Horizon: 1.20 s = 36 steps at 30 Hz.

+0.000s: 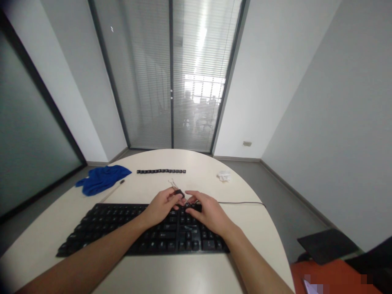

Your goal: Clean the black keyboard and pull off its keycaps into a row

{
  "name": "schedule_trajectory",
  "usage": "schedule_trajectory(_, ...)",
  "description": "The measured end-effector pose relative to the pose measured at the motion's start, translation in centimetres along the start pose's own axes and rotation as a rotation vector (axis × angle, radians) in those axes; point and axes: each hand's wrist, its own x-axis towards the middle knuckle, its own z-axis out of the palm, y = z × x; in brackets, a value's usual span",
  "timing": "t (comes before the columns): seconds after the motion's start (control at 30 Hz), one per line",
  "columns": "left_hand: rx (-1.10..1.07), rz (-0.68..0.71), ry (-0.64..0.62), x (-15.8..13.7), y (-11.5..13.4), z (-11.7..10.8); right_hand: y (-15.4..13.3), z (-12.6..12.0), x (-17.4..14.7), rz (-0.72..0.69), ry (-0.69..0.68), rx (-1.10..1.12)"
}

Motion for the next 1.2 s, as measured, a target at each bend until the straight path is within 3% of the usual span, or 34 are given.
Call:
schedule_trajectory(0.3, 0.003, -0.051, 0.057, 0.2, 0.2, 0.0, -0.9, -0.2, 0.1, -0.122, -0.043, -0.109)
schedule_trajectory(0.77, 0.054, -0.011, 0.042, -0.1, 0.3, -0.1, -0.7, 0.1, 0.2, -0.218, 0.021, -0.116)
schedule_trajectory(1.0, 0.082, 0.001, 0.073, 0.2, -0.1, -0.1, -1.3, 0.3, 0.1, -0.183, 0.002, -0.052)
schedule_trajectory(1.2, 0.1, 0.004, 0.191, 0.6, -0.5, -0.3, 0.1, 0.1, 0.2, -0.009, 0.059, -0.105)
